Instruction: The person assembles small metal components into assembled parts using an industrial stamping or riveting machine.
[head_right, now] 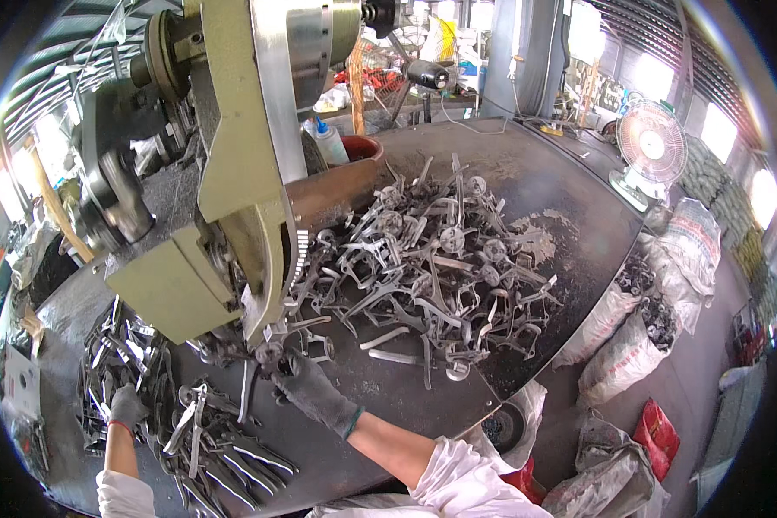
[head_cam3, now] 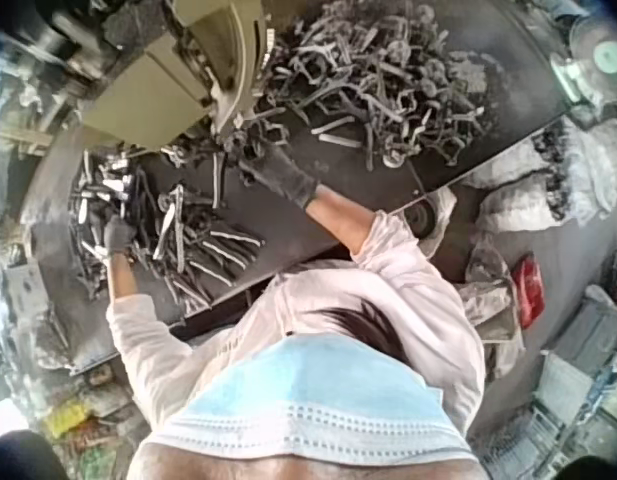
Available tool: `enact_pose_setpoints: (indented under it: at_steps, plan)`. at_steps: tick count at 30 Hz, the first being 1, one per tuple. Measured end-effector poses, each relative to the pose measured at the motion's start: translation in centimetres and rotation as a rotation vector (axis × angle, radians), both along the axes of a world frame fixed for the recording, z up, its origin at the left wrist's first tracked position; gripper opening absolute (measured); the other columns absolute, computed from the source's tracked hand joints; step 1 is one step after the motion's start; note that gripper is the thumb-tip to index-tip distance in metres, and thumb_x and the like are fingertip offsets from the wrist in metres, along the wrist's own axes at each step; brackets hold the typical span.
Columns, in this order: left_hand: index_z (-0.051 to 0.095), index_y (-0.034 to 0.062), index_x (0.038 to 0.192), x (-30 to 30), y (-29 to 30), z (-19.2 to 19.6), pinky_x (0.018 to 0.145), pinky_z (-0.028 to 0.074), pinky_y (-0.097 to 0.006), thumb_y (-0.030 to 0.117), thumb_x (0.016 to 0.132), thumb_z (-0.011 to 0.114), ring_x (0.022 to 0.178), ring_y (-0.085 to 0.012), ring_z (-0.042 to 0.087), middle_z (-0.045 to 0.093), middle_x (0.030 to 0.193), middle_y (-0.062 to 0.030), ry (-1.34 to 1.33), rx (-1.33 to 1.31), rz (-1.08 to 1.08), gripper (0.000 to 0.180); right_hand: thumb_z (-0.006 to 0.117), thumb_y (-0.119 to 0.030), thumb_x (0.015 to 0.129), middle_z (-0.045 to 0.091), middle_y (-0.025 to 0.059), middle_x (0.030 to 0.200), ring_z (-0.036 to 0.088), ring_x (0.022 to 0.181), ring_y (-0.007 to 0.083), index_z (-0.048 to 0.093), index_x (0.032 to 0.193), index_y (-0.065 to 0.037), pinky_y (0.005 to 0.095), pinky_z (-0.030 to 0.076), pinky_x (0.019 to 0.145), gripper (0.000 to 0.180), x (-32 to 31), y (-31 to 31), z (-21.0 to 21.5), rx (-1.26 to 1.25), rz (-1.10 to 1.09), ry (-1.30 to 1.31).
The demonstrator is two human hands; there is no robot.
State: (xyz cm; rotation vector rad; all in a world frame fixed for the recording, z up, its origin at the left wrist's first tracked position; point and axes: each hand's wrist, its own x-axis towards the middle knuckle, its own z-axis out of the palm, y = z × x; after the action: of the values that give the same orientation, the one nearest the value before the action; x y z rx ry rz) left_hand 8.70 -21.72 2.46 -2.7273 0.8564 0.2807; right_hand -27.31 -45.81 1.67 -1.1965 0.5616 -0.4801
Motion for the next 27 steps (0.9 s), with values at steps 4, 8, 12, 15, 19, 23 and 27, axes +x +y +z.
enact_pose_setpoints:
  at_steps: [4,8,12,15,19,23,27]
  plan:
    - [0.057,-0.0025,0.092,4.6,3.9,-3.2,0.071,0.048,-0.05,0.021,0.08,0.061,0.08,-0.0412,0.061,0.062,0.081,-0.0254,-0.129,-0.272,-0.232,0.027,0.06,-0.01,0.089,0.059,0.0051,0.098,0.057,0.076,0.0075,0.046,0.121,-0.001,0.0251,0.052,0.061,0.036,0.0,-0.6,0.0,-0.839,-0.177,-0.218]
    - [0.063,-0.0007,0.08,4.5,1.3,-0.9,0.079,0.047,-0.045,0.021,0.081,0.055,0.079,-0.0368,0.062,0.062,0.075,-0.0209,-0.172,-0.065,-0.46,0.024,0.057,-0.008,0.089,0.06,0.0054,0.096,0.059,0.076,0.0089,0.049,0.113,-0.003,0.0233,0.052,0.059,0.026,-1.3,-1.8,2.4,-0.089,0.07,-0.035]
    - [0.064,-0.0025,0.086,0.2,0.5,2.8,0.085,0.047,-0.042,0.034,0.077,0.064,0.096,-0.0363,0.061,0.064,0.094,-0.0245,-0.08,-0.034,-0.137,0.038,0.055,-0.006,0.089,0.058,0.0034,0.089,0.06,0.068,0.0082,0.051,0.111,-0.005,0.0213,0.052,0.055,0.023,0.0,-2.7,1.7,0.123,0.161,0.096]
    - [0.061,-0.0037,0.096,0.1,3.4,3.3,0.086,0.046,-0.042,0.03,0.079,0.064,0.096,-0.0374,0.06,0.062,0.098,-0.0261,-0.082,-0.009,-0.096,0.038,0.055,-0.003,0.087,0.058,0.0022,0.082,0.058,0.058,0.0068,0.052,0.112,-0.005,0.0207,0.052,0.049,0.025,0.5,-1.8,1.3,0.071,0.168,0.205]
    - [0.055,-0.0034,0.101,-5.3,0.4,6.0,0.076,0.046,-0.041,0.027,0.081,0.065,0.083,-0.0324,0.061,0.063,0.09,-0.0212,0.17,-0.43,-0.126,0.038,0.054,-0.004,0.088,0.056,0.0026,0.084,0.059,0.062,0.0086,0.052,0.11,-0.006,0.0188,0.051,0.051,0.022,-0.3,-1.8,0.1,0.119,0.136,0.215]
    - [0.056,-0.0017,0.11,-13.1,-3.0,9.6,0.058,0.046,-0.025,0.025,0.091,0.06,0.066,-0.0087,0.052,0.057,0.081,-0.0021,0.835,-0.698,0.094,0.033,0.054,-0.004,0.088,0.057,0.003,0.085,0.059,0.062,0.0083,0.052,0.114,-0.005,0.0196,0.051,0.054,0.026,-0.7,-1.7,-1.0,0.104,0.14,0.153]
    - [0.056,-0.0007,0.103,-16.3,-6.1,10.1,0.052,0.04,-0.022,0.033,0.094,0.054,0.063,-0.003,0.05,0.053,0.072,0.0023,0.87,-0.626,-0.058,0.035,0.054,-0.004,0.088,0.058,0.0046,0.086,0.059,0.064,0.0081,0.048,0.12,-0.001,0.0196,0.051,0.057,0.032,-0.3,-1.2,-0.8,0.128,0.106,0.125]
